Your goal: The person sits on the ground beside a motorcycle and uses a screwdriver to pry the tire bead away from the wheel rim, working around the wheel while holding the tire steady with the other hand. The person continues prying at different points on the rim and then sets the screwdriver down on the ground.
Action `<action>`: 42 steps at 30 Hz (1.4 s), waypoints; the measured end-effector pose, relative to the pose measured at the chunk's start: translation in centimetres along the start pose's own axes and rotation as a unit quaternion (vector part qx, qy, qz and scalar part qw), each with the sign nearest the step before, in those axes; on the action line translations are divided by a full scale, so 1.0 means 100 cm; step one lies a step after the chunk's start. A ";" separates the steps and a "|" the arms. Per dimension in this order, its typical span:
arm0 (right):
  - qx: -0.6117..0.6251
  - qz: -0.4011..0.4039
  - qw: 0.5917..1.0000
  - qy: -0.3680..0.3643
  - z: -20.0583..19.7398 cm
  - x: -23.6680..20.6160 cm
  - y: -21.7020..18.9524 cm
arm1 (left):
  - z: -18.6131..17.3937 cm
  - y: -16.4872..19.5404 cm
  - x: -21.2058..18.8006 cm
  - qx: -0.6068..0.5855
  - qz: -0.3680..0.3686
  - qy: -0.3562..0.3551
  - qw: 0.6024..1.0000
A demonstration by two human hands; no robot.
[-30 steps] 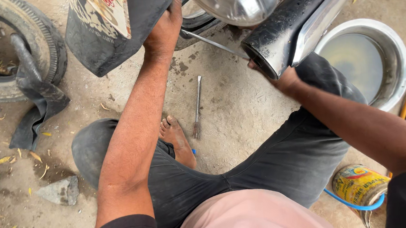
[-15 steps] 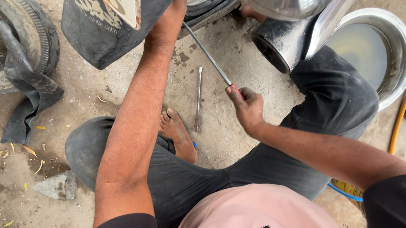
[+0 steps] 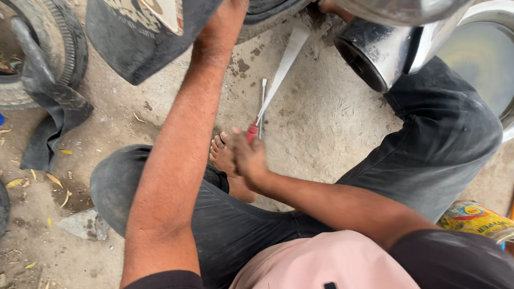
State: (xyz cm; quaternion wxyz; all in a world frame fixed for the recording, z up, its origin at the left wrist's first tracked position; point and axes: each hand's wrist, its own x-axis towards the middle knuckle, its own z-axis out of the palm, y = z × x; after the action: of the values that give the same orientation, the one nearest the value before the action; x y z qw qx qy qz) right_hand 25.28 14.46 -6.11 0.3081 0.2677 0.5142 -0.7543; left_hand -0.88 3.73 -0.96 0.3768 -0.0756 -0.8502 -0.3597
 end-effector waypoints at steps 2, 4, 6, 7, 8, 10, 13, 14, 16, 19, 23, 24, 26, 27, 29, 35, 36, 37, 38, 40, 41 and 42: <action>0.159 -0.021 0.984 -0.076 0.053 0.023 0.008 | -0.001 0.004 0.005 -0.015 0.024 0.016 0.999; 0.163 -0.041 0.981 -0.096 0.085 0.041 0.011 | -0.007 0.011 0.010 -0.007 0.067 0.040 0.997; 0.097 -0.007 0.991 -0.091 0.094 0.049 0.010 | -0.015 0.018 0.018 0.019 0.042 -0.002 0.999; 0.067 0.011 0.995 -0.080 0.088 0.050 0.007 | -0.017 0.023 0.021 0.024 0.028 -0.028 0.999; 0.032 0.030 0.997 -0.062 0.075 0.047 0.004 | -0.019 0.029 0.022 0.037 0.063 -0.023 0.997; -0.043 0.029 0.997 -0.057 0.037 0.038 -0.007 | -0.023 0.034 0.028 0.063 0.132 0.009 0.989; -0.133 -0.003 0.988 -0.073 -0.014 0.016 -0.026 | -0.026 0.040 0.033 0.016 0.080 -0.007 0.997; -0.160 -0.015 0.985 -0.064 -0.024 0.012 -0.034 | -0.026 0.040 0.034 0.009 0.070 -0.005 0.998; -0.185 -0.038 0.980 -0.064 -0.038 0.001 -0.049 | -0.025 0.041 0.035 0.001 0.049 0.002 0.999; -0.193 -0.069 0.977 -0.056 -0.048 -0.021 -0.076 | -0.025 0.040 0.034 -0.014 0.025 -0.009 1.000; -0.274 -0.230 0.934 0.003 -0.064 -0.064 -0.119 | -0.027 0.033 0.035 -0.069 -0.057 -0.078 0.993; -0.296 -0.297 0.908 0.012 -0.069 -0.077 -0.132 | -0.028 0.030 0.034 -0.073 -0.059 -0.083 0.992; -0.359 -0.366 0.857 0.052 -0.077 -0.108 -0.156 | -0.028 0.023 0.029 -0.076 -0.066 -0.101 0.990; -0.390 -0.397 0.828 0.071 -0.079 -0.126 -0.167 | -0.027 0.019 0.026 -0.073 -0.072 -0.113 0.988; -0.426 -0.457 0.773 0.106 -0.080 -0.162 -0.186 | -0.024 0.011 0.020 -0.056 -0.080 -0.137 0.986; -0.427 -0.542 0.709 0.151 -0.057 -0.182 -0.233 | -0.011 -0.009 0.024 0.033 -0.041 -0.177 0.983; -0.400 -0.538 0.727 0.148 -0.055 -0.174 -0.236 | -0.012 -0.009 0.026 -0.007 -0.082 -0.175 0.981; -0.372 -0.537 0.743 0.146 -0.055 -0.166 -0.239 | -0.013 -0.006 0.027 -0.048 -0.120 -0.172 0.977; -0.344 -0.541 0.755 0.140 -0.058 -0.158 -0.241 | -0.014 -0.004 0.032 -0.043 -0.116 -0.155 0.980; -0.274 -0.508 0.812 0.088 -0.071 -0.153 -0.238 | -0.019 0.007 0.033 -0.040 -0.122 -0.132 0.983; -0.240 -0.484 0.839 0.063 -0.081 -0.155 -0.233 | -0.021 0.013 0.029 -0.057 -0.111 -0.126 0.984; -0.279 -0.510 0.813 0.044 -0.091 -0.158 -0.230 | -0.024 0.017 0.033 -0.073 -0.092 -0.111 0.987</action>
State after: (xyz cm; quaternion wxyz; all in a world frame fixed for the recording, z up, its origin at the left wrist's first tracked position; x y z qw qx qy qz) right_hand 19.63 32.48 16.37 -0.0823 -0.0974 0.7782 -0.6149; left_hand -1.11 2.92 3.33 0.2391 -0.0637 -0.8616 -0.4433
